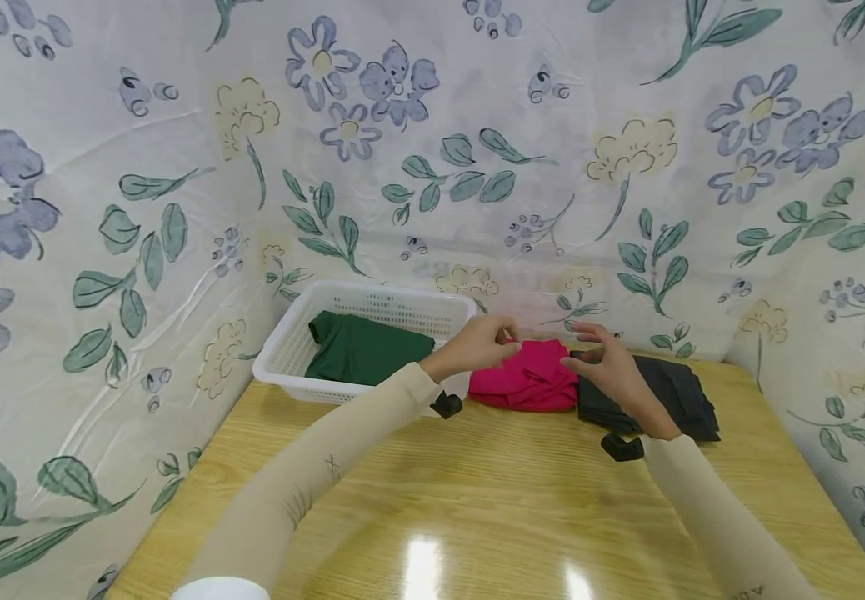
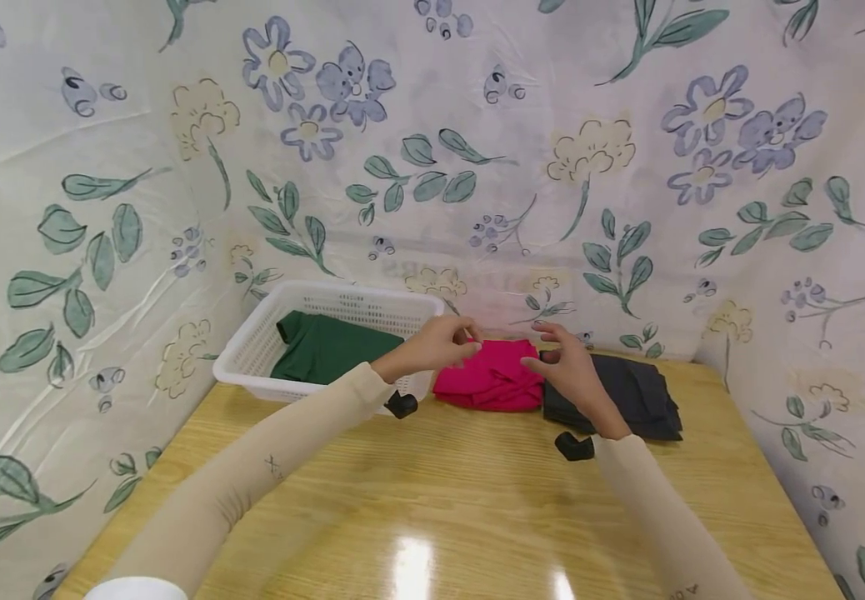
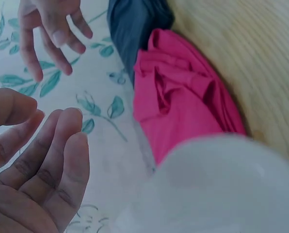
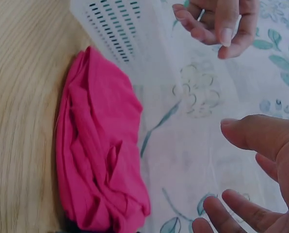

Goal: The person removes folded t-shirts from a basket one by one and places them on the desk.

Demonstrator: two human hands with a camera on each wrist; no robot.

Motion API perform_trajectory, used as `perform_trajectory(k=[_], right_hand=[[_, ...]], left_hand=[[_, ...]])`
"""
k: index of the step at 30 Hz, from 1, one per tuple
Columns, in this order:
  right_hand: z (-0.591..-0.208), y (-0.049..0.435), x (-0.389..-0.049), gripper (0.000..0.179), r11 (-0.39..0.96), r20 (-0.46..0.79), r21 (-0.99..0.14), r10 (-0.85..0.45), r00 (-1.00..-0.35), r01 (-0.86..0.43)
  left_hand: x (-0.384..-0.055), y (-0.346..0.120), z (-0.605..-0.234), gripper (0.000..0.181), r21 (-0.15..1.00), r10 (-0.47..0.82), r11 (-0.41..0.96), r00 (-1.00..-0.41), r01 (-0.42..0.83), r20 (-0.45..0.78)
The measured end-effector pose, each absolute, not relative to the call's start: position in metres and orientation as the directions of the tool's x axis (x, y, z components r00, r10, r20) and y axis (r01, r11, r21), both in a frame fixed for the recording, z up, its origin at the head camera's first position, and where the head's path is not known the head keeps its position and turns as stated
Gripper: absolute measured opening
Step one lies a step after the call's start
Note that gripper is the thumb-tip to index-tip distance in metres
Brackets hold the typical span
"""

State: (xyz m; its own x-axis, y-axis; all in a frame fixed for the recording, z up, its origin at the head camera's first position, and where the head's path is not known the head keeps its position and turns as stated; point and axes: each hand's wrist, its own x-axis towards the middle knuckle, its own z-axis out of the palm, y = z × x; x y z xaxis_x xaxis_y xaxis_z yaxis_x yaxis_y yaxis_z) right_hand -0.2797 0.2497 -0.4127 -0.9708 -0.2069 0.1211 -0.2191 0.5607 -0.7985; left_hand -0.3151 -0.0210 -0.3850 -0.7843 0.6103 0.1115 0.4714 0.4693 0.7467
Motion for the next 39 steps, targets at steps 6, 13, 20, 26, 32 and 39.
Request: perform_trajectory(k=[6,13,20,26,32,39], right_hand=[[-0.411,0.232,-0.281,0.066,0.524,0.138,-0.812,-0.254,-0.957,-0.256],[-0.415,0.212,-0.283,0.063,0.522,0.171,-0.799,-0.281,-0.944,-0.3],[-0.413,0.19,-0.284,0.066,0.475,0.156,-0.828,-0.316,-0.936,-0.298],[-0.407,0.17,-0.286,0.066,0.424,0.18,-0.847,-0.34,-0.923,-0.321],[-0.405,0.152,-0.289,0.066,0.403,0.18,-0.854,-0.364,-0.914,-0.329],[-0.405,0.131,-0.289,0.062,0.37,0.183,-0.865,-0.394,-0.901,-0.338]], left_hand=[[-0.317,-0.046,-0.379,0.014,0.753,0.587,0.466,-0.799,0.465,0.13],[-0.321,-0.068,-0.378,0.021,0.774,0.557,0.457,-0.819,0.439,0.135],[-0.324,-0.09,-0.382,0.022,0.789,0.51,0.478,-0.853,0.385,0.107],[-0.328,-0.111,-0.379,0.023,0.799,0.466,0.485,-0.878,0.356,0.108],[-0.333,-0.131,-0.378,0.018,0.801,0.413,0.51,-0.906,0.314,0.092],[-0.337,-0.159,-0.383,0.02,0.786,0.364,0.547,-0.927,0.288,0.087]])
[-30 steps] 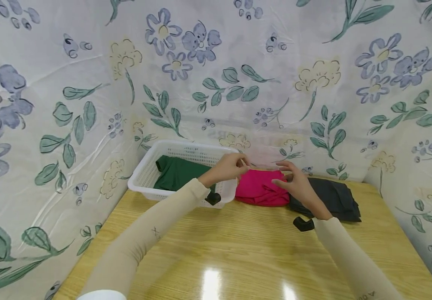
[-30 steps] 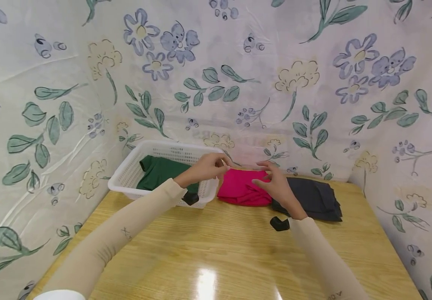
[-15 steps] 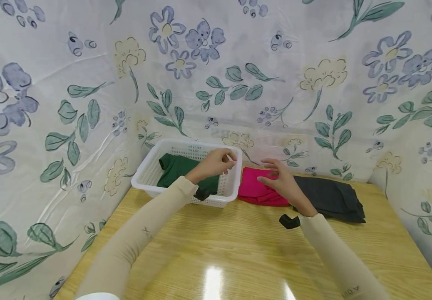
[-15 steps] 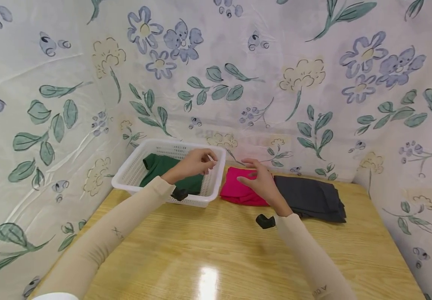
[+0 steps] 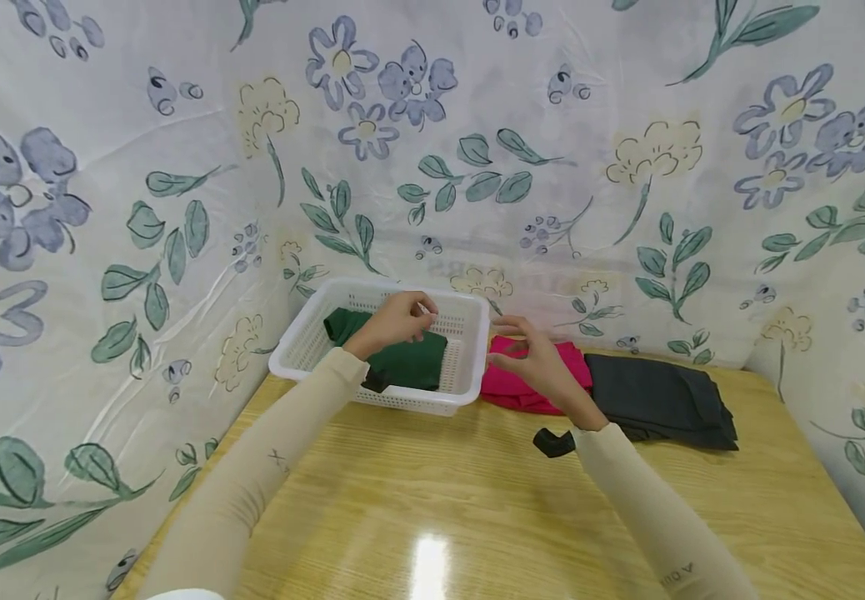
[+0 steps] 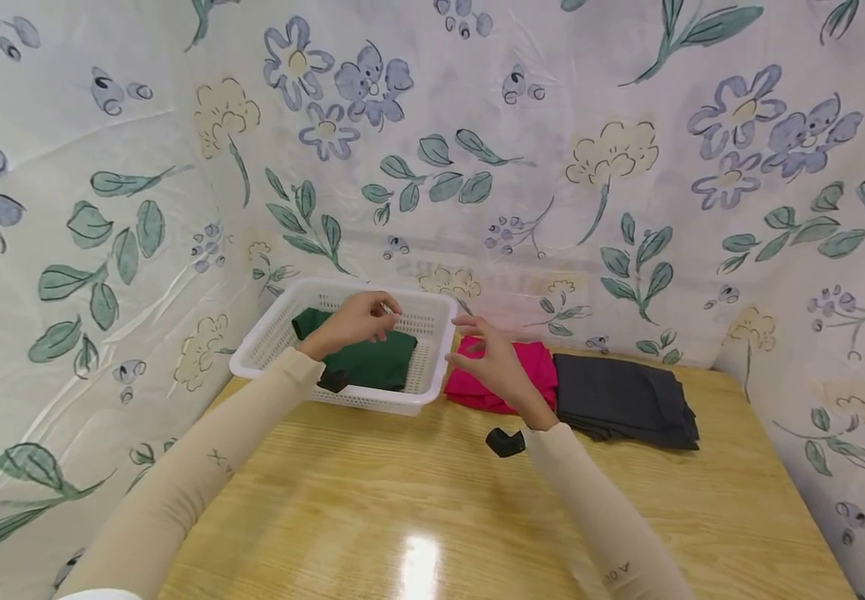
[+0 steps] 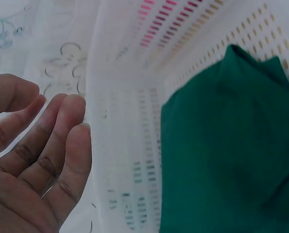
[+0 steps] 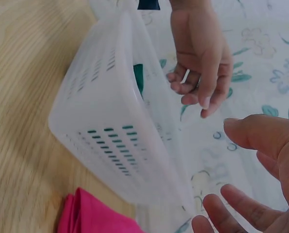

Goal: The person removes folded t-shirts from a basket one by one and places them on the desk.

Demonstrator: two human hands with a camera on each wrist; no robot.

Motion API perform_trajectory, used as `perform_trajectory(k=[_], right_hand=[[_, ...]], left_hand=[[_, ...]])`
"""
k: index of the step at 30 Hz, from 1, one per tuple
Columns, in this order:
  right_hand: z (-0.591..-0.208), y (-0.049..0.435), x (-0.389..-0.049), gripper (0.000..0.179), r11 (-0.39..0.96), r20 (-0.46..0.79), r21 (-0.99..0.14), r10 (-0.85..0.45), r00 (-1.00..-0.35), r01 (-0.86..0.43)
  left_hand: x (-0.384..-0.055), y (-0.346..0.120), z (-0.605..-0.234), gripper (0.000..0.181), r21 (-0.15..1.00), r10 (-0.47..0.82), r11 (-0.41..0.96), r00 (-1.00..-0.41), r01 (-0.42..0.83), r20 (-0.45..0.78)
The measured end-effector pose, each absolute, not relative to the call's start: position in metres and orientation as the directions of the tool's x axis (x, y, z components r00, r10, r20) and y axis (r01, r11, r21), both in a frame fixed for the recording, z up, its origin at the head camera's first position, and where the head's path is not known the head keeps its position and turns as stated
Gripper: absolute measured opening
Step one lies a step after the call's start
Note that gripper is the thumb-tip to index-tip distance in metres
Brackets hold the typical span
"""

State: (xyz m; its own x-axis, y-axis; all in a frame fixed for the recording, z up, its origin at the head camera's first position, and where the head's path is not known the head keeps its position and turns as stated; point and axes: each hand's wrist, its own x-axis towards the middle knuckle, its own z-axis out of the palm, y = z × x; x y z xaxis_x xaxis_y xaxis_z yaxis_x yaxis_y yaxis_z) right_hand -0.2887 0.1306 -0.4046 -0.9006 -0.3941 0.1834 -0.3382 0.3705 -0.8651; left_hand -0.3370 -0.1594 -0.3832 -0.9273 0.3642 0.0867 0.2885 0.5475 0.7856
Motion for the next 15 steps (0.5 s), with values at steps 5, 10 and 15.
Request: perform_trajectory(k=[5,10,15], right_hand=[[-0.404,0.115,-0.288,0.06,0.35,0.202,-0.864,-0.418,-0.886,-0.362],[-0.404,0.099,-0.289,0.058,0.326,0.209,-0.867,-0.447,-0.87,-0.376],[-0.405,0.082,-0.29,0.057,0.312,0.195,-0.876,-0.467,-0.862,-0.368]], left_hand=[[-0.339,-0.177,-0.386,0.021,0.778,0.328,0.575,-0.943,0.253,0.065],[-0.341,-0.191,-0.386,0.021,0.761,0.309,0.6,-0.949,0.246,0.063],[-0.345,-0.201,-0.387,0.024,0.757,0.291,0.612,-0.955,0.228,0.052]])
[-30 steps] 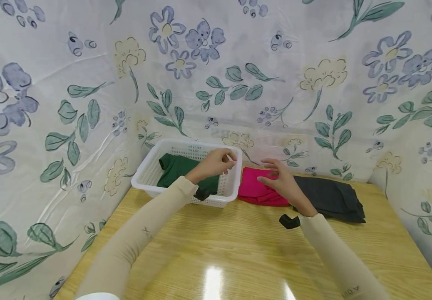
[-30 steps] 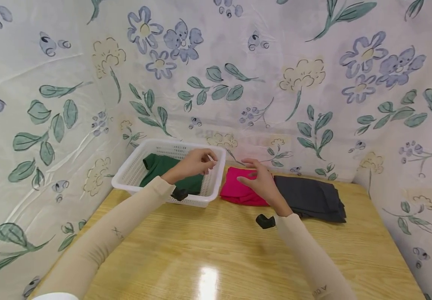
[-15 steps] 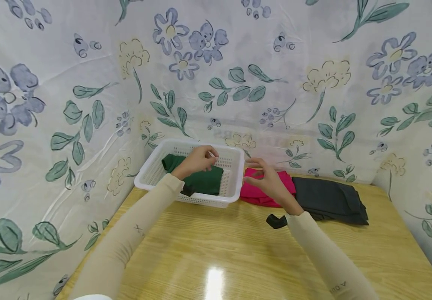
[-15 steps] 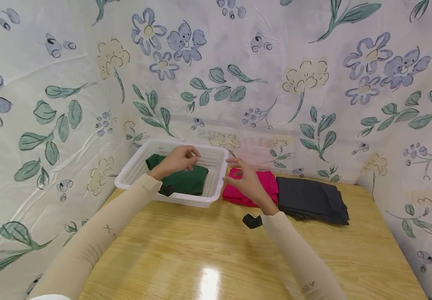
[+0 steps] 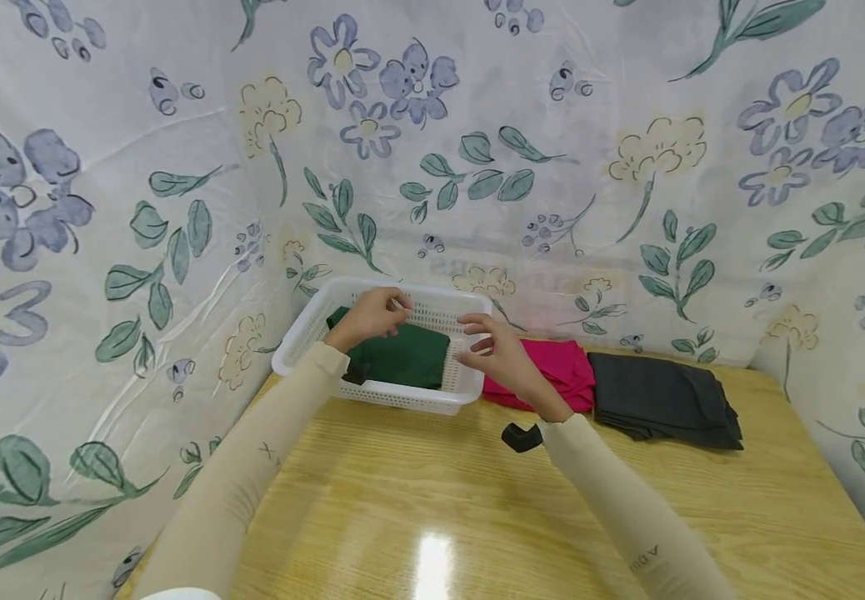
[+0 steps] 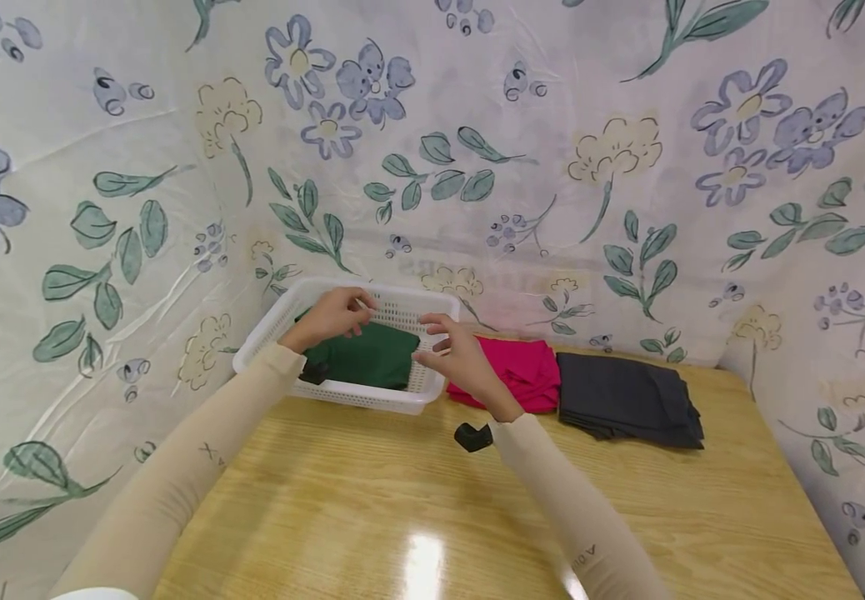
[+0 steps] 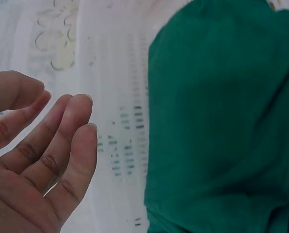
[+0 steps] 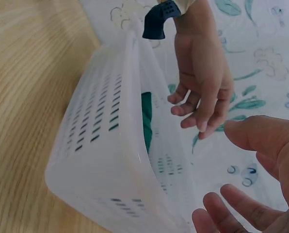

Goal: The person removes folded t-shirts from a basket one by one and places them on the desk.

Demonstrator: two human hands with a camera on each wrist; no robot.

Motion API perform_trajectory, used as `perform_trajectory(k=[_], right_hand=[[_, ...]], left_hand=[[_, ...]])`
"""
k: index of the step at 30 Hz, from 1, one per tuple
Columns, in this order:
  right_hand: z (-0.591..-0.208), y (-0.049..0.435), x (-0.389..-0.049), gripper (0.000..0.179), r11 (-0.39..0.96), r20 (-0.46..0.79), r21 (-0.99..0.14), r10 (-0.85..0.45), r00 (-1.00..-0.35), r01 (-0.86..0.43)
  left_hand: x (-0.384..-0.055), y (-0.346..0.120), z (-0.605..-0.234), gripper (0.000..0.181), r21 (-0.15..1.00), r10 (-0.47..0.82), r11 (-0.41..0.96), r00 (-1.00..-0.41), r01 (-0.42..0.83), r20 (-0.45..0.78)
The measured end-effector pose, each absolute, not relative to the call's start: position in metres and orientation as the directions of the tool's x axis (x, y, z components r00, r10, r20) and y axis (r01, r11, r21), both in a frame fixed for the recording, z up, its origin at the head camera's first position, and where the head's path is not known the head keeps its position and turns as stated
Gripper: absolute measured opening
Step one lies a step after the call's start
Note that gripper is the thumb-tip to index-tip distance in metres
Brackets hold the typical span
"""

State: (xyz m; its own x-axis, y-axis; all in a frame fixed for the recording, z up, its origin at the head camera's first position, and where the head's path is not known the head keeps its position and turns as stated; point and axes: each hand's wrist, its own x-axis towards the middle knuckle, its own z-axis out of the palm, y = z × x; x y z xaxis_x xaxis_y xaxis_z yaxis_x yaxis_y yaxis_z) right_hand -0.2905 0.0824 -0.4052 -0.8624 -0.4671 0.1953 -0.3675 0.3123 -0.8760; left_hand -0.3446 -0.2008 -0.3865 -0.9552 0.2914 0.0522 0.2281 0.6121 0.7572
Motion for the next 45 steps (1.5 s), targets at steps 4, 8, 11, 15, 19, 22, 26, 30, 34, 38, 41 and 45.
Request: perform_trajectory(k=[4,8,11,15,19,22,26,30,34,38,41,45], right_hand=[[-0.408,0.07,-0.291,0.057,0.319,0.15,-0.893,-0.459,-0.876,-0.319],[-0.412,0.057,-0.292,0.058,0.313,0.129,-0.901,-0.465,-0.876,-0.299],[-0.414,0.046,-0.293,0.057,0.313,0.128,-0.899,-0.48,-0.868,-0.306],[-0.414,0.036,-0.295,0.055,0.332,0.125,-0.892,-0.471,-0.873,-0.306],[-0.414,0.029,-0.296,0.056,0.353,0.123,-0.884,-0.454,-0.883,-0.305],[-0.416,0.024,-0.298,0.056,0.37,0.1,-0.884,-0.446,-0.889,-0.285],[-0.419,0.017,-0.299,0.055,0.396,0.07,-0.881,-0.432,-0.899,-0.259],[-0.422,0.011,-0.302,0.053,0.409,0.043,-0.882,-0.427,-0.903,-0.235],[-0.425,0.006,-0.305,0.054,0.428,0.009,-0.881,-0.414,-0.91,-0.203],[-0.428,0.002,-0.309,0.057,0.465,-0.025,-0.867,-0.399,-0.916,-0.179],[-0.429,-0.001,-0.311,0.06,0.485,-0.059,-0.862,-0.387,-0.92,-0.148],[-0.431,-0.005,-0.313,0.064,0.505,-0.133,-0.86,-0.358,-0.924,-0.072]], left_hand=[[-0.348,-0.21,-0.389,0.026,0.751,0.26,0.629,-0.965,0.202,0.042],[-0.352,-0.219,-0.393,0.029,0.739,0.22,0.652,-0.975,0.17,0.03],[-0.354,-0.225,-0.395,0.029,0.725,0.191,0.674,-0.981,0.145,0.019],[-0.355,-0.231,-0.396,0.026,0.704,0.168,0.697,-0.986,0.134,0.022],[-0.355,-0.24,-0.395,0.023,0.683,0.151,0.718,-0.988,0.136,0.037],[-0.357,-0.244,-0.394,0.023,0.663,0.142,0.736,-0.989,0.134,0.042],[-0.359,-0.246,-0.394,0.023,0.627,0.12,0.769,-0.992,0.123,0.047],[-0.359,-0.247,-0.394,0.024,0.608,0.086,0.79,-0.996,0.081,0.022],[-0.357,-0.247,-0.393,0.025,0.579,0.075,0.813,-0.997,0.053,-0.015],[-0.356,-0.25,-0.393,0.025,0.528,0.085,0.848,-0.995,0.045,-0.051],[-0.355,-0.252,-0.394,0.028,0.496,0.09,0.868,-0.987,0.014,-0.129],[-0.354,-0.253,-0.394,0.039,0.501,0.097,0.863,-0.956,-0.058,-0.277]])
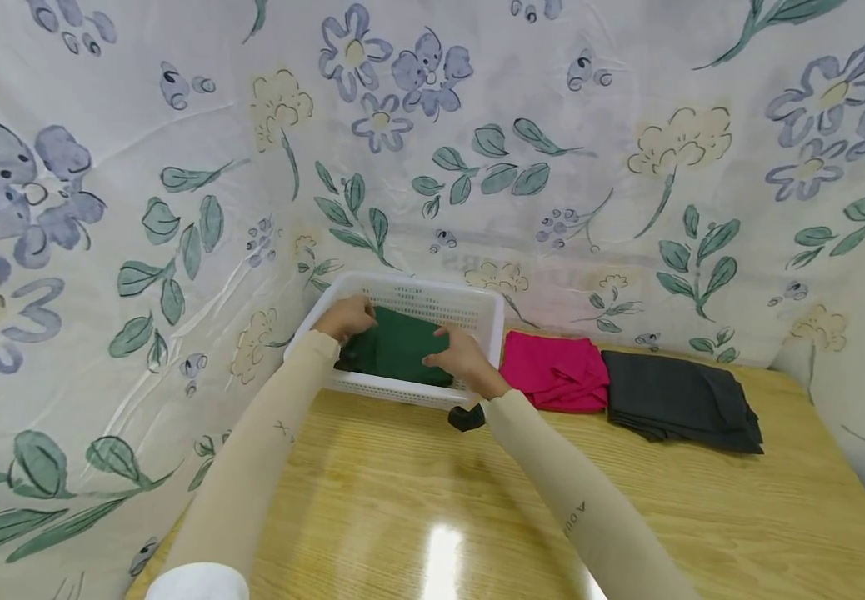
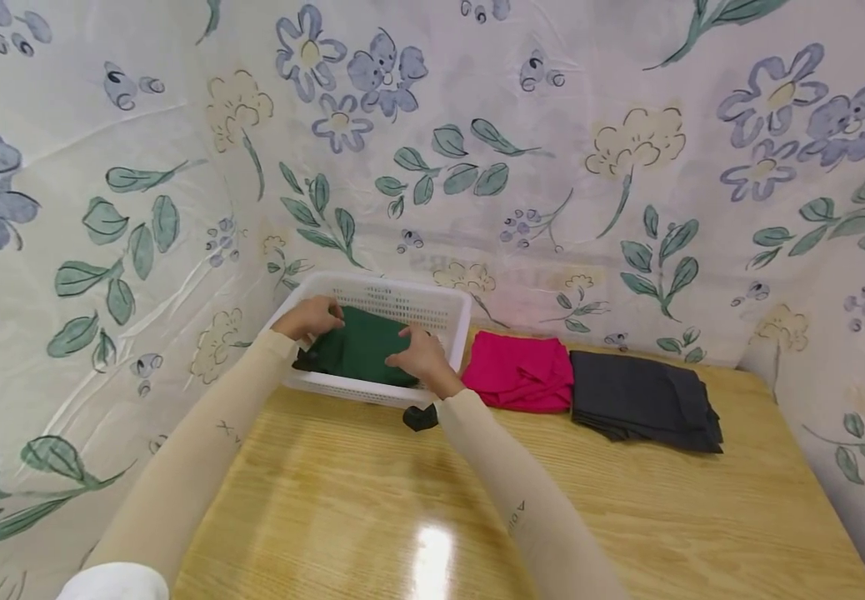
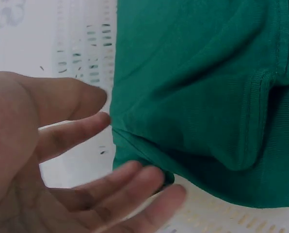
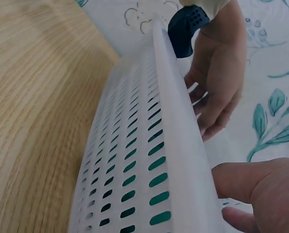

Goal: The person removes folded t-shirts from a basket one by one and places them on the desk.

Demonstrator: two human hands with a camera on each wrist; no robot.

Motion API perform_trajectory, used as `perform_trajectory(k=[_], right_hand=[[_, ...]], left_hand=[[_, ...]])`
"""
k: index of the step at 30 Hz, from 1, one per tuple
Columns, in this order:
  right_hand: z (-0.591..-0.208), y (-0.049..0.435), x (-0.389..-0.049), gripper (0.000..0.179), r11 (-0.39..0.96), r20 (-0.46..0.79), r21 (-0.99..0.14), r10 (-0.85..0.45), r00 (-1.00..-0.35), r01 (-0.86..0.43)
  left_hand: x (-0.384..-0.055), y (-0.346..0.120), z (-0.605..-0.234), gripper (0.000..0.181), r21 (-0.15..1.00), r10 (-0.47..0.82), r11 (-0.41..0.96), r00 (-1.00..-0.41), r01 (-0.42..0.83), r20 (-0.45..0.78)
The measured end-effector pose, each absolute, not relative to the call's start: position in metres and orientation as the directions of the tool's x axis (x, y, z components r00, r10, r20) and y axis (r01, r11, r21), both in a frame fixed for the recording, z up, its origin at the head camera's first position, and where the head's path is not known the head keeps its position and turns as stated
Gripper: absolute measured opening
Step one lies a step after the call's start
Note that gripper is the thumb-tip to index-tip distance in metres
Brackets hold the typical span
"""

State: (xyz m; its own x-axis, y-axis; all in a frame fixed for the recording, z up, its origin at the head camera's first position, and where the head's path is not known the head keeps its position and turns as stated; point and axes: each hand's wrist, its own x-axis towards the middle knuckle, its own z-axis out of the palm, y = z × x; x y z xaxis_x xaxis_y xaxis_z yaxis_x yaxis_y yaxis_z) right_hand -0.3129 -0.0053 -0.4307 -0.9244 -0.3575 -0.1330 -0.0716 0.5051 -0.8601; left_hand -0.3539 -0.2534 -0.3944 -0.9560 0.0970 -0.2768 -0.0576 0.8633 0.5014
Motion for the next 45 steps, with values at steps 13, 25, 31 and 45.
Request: perform_trajectory(k=[13,25,31,45], right_hand=[[-0.439,-0.011,-0.318,0.07,0.356,-0.344,-0.909,-0.345,-0.873,0.218],[-0.437,-0.01,-0.326,0.072,0.185,-0.465,-0.885,-0.317,-0.827,0.427],[-0.438,-0.01,-0.33,0.057,0.17,-0.447,-0.895,-0.336,-0.829,0.414],[-0.439,-0.011,-0.327,0.045,0.202,-0.36,-0.93,-0.339,-0.869,0.307]], left_hand=[[-0.355,-0.255,-0.398,0.058,0.453,0.134,0.886,-0.881,-0.098,-0.453],[-0.359,-0.256,-0.404,0.057,0.455,0.144,0.885,-0.872,-0.098,-0.467],[-0.359,-0.262,-0.404,0.054,0.523,0.14,0.84,-0.873,-0.146,-0.468],[-0.358,-0.266,-0.402,0.042,0.585,0.166,0.793,-0.865,-0.168,-0.474]])
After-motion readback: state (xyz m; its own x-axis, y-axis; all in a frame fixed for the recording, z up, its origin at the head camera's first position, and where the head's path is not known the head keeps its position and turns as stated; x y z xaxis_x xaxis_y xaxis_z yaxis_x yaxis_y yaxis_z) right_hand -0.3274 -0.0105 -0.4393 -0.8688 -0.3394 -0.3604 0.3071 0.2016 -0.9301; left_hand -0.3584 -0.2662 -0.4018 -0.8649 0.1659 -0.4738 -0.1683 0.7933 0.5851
